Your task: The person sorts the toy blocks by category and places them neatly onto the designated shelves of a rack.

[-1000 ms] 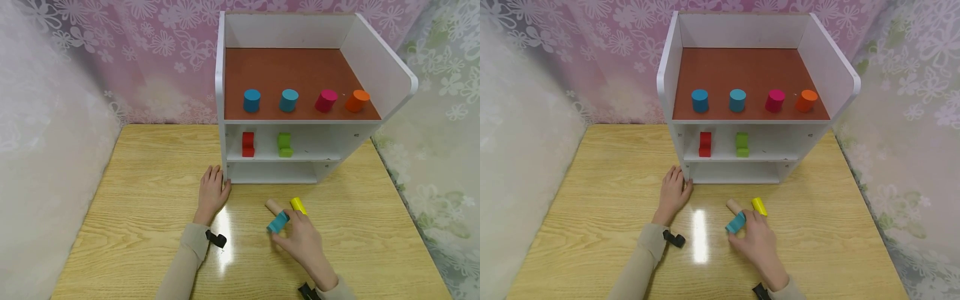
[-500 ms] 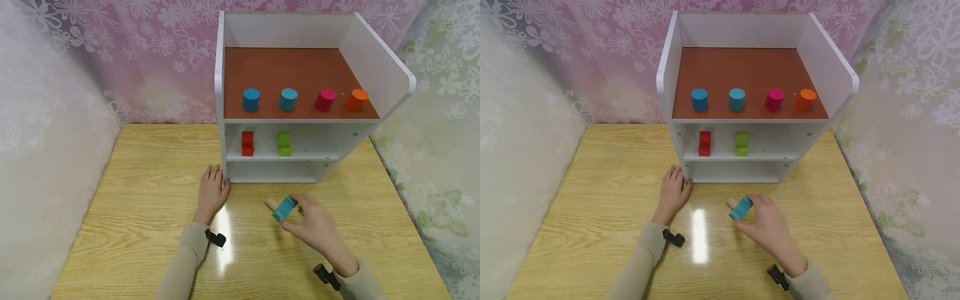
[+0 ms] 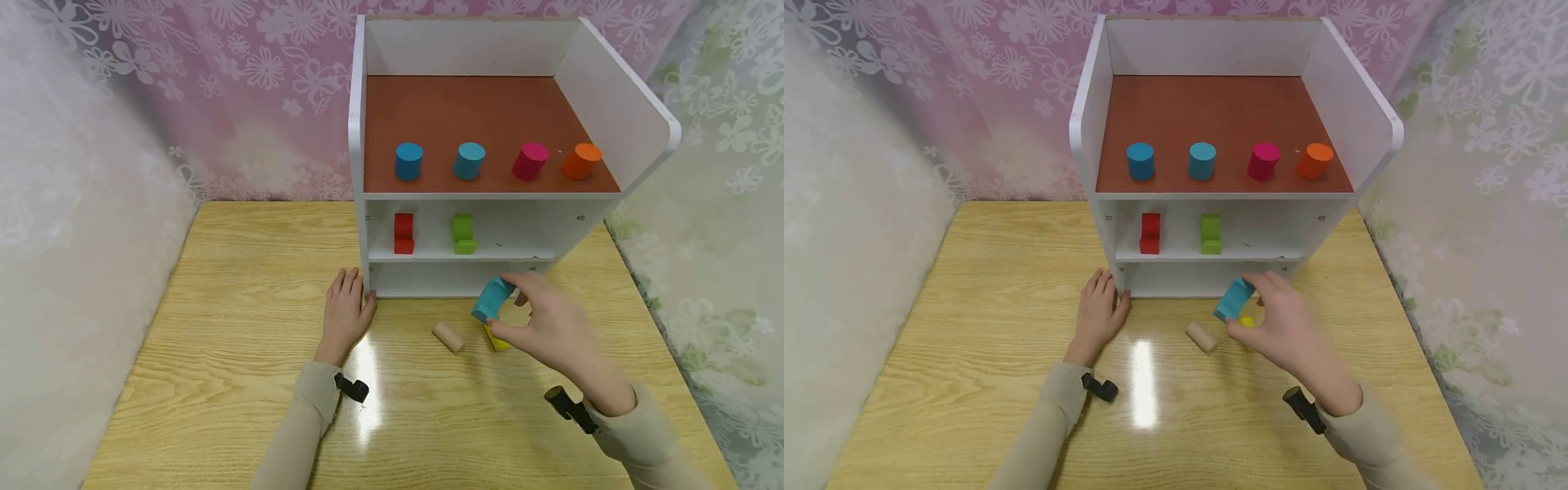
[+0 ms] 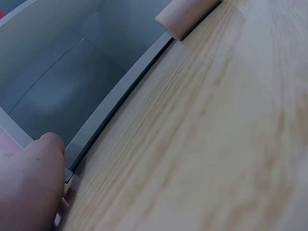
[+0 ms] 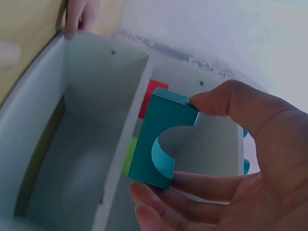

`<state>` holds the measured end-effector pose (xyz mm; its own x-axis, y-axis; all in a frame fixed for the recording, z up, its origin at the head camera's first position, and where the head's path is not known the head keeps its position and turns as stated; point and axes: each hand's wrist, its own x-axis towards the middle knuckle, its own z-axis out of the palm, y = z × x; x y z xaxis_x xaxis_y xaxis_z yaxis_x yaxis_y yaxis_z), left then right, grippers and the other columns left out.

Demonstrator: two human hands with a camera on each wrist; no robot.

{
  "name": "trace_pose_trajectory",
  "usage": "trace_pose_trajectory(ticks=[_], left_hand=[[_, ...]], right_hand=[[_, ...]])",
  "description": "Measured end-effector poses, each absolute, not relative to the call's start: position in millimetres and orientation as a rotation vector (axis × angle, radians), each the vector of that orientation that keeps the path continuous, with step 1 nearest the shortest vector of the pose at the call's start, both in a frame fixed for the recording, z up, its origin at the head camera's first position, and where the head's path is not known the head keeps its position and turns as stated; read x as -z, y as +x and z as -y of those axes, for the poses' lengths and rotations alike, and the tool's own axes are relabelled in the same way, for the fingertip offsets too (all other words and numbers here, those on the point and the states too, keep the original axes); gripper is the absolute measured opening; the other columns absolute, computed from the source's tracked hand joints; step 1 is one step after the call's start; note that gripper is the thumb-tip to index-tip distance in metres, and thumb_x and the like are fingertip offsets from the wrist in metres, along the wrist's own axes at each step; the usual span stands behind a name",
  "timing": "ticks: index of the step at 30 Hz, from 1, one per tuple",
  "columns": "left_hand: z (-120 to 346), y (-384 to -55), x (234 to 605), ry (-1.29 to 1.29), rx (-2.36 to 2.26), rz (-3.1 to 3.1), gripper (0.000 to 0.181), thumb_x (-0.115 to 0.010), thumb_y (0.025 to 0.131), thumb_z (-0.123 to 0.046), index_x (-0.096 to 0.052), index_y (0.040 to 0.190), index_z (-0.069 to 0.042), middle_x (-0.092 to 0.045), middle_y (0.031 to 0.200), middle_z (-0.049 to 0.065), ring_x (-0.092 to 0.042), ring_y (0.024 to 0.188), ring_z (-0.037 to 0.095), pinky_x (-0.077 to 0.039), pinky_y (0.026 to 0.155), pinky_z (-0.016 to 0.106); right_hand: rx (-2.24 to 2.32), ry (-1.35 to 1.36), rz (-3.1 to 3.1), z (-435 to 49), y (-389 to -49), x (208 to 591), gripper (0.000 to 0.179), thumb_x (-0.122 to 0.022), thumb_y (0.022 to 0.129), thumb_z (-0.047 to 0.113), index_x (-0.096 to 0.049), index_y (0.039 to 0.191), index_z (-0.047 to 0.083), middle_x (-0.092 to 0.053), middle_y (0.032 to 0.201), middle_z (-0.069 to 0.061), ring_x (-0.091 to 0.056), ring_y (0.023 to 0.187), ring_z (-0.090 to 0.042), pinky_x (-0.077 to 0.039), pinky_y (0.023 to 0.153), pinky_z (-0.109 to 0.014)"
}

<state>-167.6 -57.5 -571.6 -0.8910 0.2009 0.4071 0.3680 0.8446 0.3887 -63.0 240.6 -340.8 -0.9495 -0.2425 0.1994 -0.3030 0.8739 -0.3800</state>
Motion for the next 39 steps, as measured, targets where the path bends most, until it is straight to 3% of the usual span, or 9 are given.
trace_pose_trajectory(ticks=[8,16,27,32,39], left_hand=[[58,-167,572,-0.429,0.685,2.664,0.040,-0.045,0.093,-0.037,-0.058,0.114,-0.005,-0.048,0.135,0.014,-0.034,0.132,0.037,-0.030,0.105,0.051],[58,-168,571,-0.428,0.677,2.667,0.043,-0.046,0.093,-0.037,-0.057,0.119,-0.005,-0.048,0.135,0.014,-0.034,0.132,0.037,-0.030,0.105,0.051],[57,-168,570,-0.420,0.656,2.678,0.044,-0.046,0.093,-0.038,-0.057,0.120,-0.005,-0.048,0.136,0.013,-0.035,0.132,0.036,-0.030,0.105,0.050],[57,-169,572,-0.417,0.649,2.681,0.044,-0.045,0.093,-0.039,-0.057,0.121,-0.006,-0.048,0.136,0.013,-0.035,0.132,0.036,-0.030,0.105,0.050],[57,-170,574,-0.424,0.653,2.664,0.044,-0.046,0.093,-0.039,-0.057,0.119,-0.005,-0.048,0.135,0.013,-0.035,0.132,0.036,-0.030,0.105,0.051]], right_hand=[[-0.660,0.474,2.904,-257,-93,314,0.055,-0.076,0.073,0.023,-0.058,0.121,0.006,-0.058,0.098,-0.004,-0.051,0.078,-0.017,-0.043,0.059,-0.031],[-0.570,0.518,2.941,-271,-130,303,0.046,-0.076,0.072,0.022,-0.061,0.113,0.006,-0.061,0.093,-0.006,-0.055,0.076,-0.021,-0.044,0.065,-0.036],[-0.437,0.465,3.071,-279,-165,306,0.041,-0.072,0.070,0.017,-0.060,0.108,0.007,-0.046,0.066,-0.005,-0.043,0.060,-0.019,-0.034,0.053,-0.033],[-0.504,0.432,3.085,-280,-172,307,0.040,-0.073,0.068,0.012,-0.059,0.104,0.005,-0.047,0.074,-0.008,-0.045,0.066,-0.022,-0.037,0.057,-0.035],[-0.531,0.419,3.131,-278,-179,309,0.057,-0.076,0.065,0.005,-0.054,0.117,-0.002,-0.048,0.109,-0.018,-0.044,0.091,-0.033,-0.044,0.072,-0.047]])
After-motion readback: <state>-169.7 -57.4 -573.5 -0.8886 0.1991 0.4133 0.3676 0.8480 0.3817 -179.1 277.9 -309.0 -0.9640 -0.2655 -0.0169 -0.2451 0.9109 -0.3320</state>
